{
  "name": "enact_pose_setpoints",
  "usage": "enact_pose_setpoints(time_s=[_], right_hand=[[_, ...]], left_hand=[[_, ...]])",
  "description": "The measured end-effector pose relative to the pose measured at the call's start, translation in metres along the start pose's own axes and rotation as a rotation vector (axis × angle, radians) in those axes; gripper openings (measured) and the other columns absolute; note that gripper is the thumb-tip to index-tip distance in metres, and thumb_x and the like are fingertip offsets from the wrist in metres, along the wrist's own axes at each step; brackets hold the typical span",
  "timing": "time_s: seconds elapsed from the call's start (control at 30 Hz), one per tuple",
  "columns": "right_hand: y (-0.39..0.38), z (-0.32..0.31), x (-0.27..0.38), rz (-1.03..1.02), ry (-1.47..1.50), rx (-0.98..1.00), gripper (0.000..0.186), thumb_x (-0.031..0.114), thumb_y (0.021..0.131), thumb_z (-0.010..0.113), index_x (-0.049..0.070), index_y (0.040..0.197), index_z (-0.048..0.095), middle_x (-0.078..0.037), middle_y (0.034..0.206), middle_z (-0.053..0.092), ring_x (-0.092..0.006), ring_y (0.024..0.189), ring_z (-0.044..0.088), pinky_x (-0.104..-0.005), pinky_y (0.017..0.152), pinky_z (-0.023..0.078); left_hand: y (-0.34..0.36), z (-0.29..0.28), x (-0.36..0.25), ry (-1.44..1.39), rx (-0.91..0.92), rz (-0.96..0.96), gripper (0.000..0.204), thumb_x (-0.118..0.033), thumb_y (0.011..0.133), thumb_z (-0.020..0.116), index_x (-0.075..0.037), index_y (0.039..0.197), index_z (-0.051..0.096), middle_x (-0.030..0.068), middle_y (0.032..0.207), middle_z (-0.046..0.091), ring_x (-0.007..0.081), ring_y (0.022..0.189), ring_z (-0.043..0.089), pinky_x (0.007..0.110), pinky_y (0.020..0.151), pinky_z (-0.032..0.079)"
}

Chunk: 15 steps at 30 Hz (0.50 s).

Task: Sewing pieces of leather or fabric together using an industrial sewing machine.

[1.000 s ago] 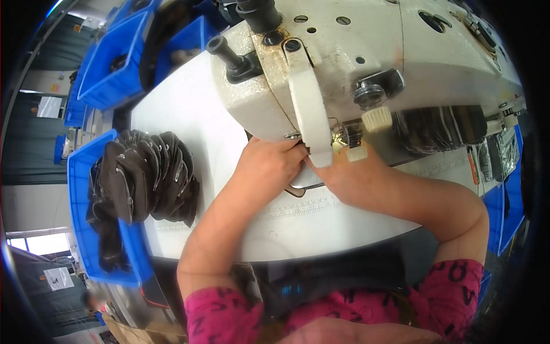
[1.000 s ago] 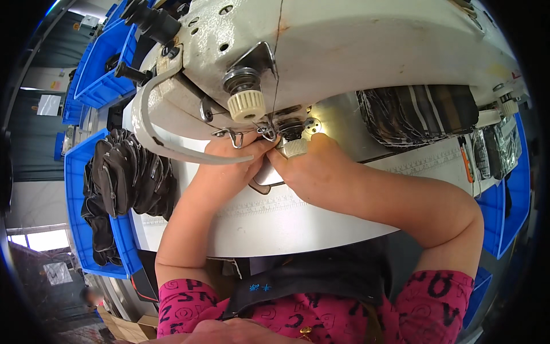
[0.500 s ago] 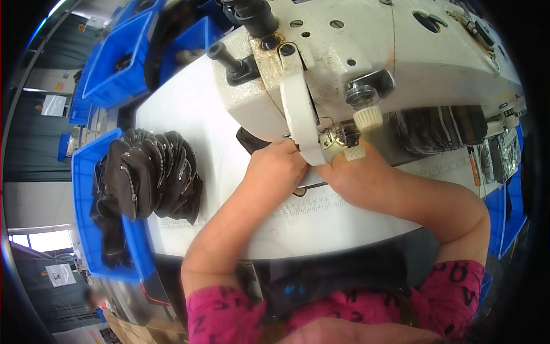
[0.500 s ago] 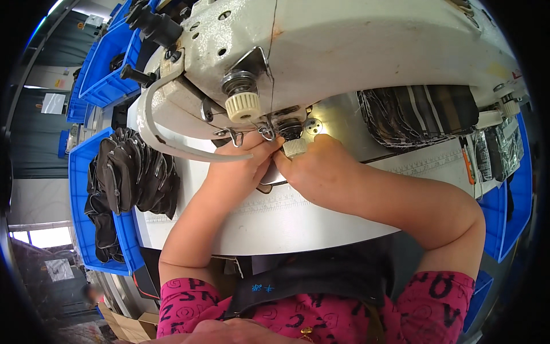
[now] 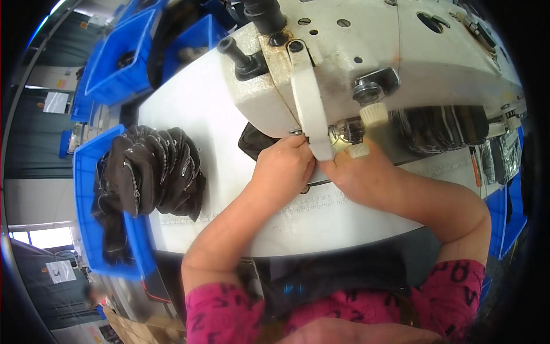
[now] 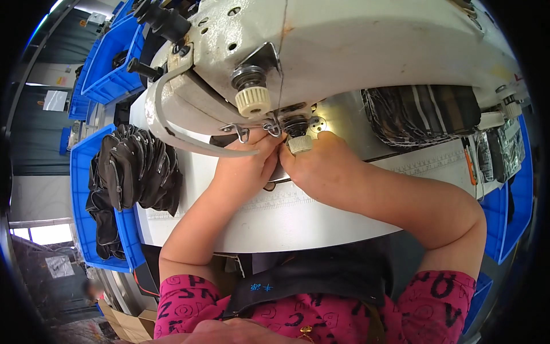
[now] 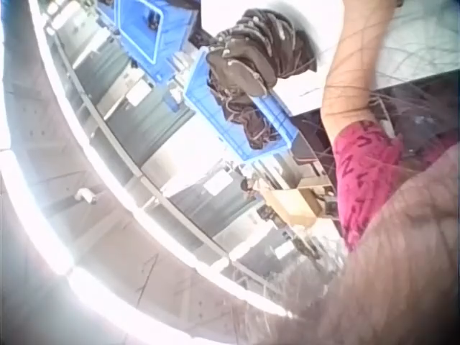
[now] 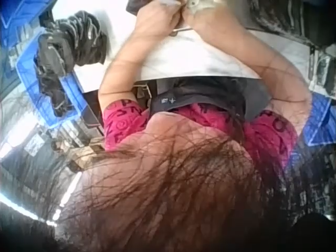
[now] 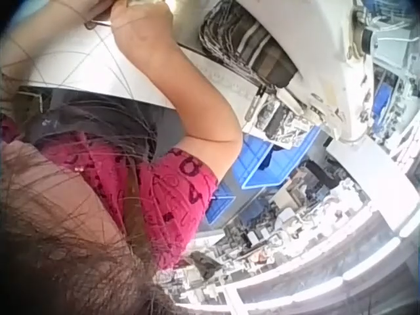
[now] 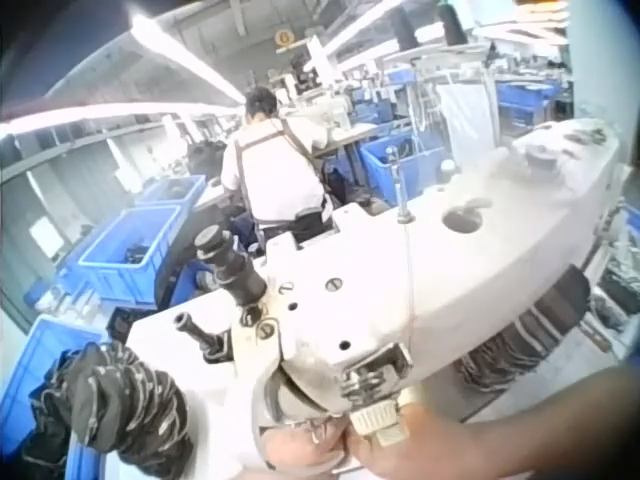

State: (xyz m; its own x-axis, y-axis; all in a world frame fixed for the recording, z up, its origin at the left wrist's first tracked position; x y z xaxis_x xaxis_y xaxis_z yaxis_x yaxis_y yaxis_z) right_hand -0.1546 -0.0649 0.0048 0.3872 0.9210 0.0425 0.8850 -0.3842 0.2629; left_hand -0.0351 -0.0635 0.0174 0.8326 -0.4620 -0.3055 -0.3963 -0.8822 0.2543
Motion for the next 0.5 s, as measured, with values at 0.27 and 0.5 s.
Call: enact_pose_setpoints(time_s=[0.27, 0.5], right_hand=[[0.0, 0.001, -0.003, 0.017, 0.032, -0.028, 0.041, 0.007, 0.074, 0.069, 0.0, 0.114, 0.064, -0.005, 0.056, 0.062, -0.025, 0.049, 0.062, -0.0389, 0.052, 0.045], [0.002, 0.012, -0.003, 0.014, 0.063, -0.003, 0.042, 0.007, 0.075, 0.068, 0.0, 0.116, 0.063, -0.004, 0.056, 0.06, -0.0255, 0.049, 0.061, -0.0392, 0.051, 0.044]], left_hand=[[-0.001, 0.0, 0.0, 0.01, 0.038, -0.048, 0.037, -0.001, 0.082, 0.069, -0.005, 0.118, 0.072, 0.0105, 0.099, 0.068, 0.0342, 0.086, 0.069, 0.042, 0.072, 0.057], [0.001, -0.009, 0.0, 0.114, -0.055, 0.083, 0.024, -0.007, 0.073, 0.072, -0.007, 0.097, 0.071, 0.0044, 0.095, 0.065, 0.0261, 0.088, 0.067, 0.04, 0.071, 0.057]])
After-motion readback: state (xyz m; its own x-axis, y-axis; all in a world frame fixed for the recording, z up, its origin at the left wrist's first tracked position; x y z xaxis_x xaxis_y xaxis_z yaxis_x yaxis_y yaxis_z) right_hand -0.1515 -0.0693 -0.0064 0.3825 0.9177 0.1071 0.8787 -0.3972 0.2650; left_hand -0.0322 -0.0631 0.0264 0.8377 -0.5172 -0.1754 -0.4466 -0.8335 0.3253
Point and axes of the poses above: each hand's wrist, its own y-axis towards the middle knuckle, its own z-axis out of the palm, x = y × z, the point moved 7 cm from there along y, towards the middle knuckle
